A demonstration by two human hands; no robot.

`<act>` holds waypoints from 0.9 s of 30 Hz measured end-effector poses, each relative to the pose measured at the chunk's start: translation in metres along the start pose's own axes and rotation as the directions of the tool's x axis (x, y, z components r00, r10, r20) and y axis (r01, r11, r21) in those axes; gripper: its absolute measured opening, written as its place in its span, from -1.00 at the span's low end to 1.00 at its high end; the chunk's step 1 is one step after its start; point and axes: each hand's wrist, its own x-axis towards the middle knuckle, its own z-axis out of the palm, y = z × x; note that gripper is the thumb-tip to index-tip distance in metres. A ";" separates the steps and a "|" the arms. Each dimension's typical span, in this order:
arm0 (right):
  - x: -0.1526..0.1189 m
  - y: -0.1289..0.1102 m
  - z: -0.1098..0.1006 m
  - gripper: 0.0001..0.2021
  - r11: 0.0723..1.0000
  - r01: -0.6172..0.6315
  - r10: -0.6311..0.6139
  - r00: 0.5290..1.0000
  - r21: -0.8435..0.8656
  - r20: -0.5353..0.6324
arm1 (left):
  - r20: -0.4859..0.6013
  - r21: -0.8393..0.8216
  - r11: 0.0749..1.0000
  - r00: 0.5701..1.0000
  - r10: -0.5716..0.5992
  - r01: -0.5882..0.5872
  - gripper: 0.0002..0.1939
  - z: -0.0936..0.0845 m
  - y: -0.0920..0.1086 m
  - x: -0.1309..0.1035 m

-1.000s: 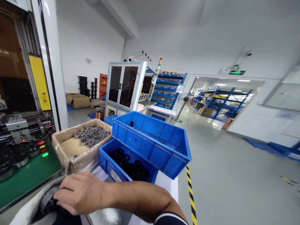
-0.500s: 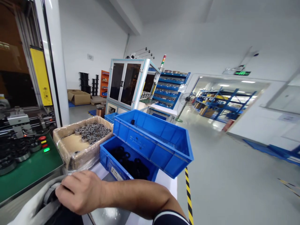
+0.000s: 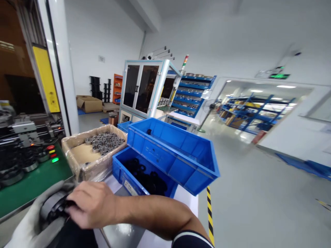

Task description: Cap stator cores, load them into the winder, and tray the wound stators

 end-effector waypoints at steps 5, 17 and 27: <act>0.003 -0.010 -0.011 -0.88 0.996 -0.086 0.084 0.995 0.029 0.060 | 0.178 0.056 0.996 0.981 -0.080 0.071 -0.14 -0.011 0.021 -0.010; -0.003 0.001 -0.017 -0.74 0.990 0.135 -0.123 0.957 -0.029 0.262 | 0.238 0.227 0.973 0.965 -0.107 0.052 -0.16 -0.015 0.044 -0.008; -0.001 0.001 -0.021 -0.77 0.962 0.265 -0.269 0.907 0.058 0.323 | 0.344 0.300 0.951 0.922 -0.178 0.072 -0.12 -0.024 0.051 -0.009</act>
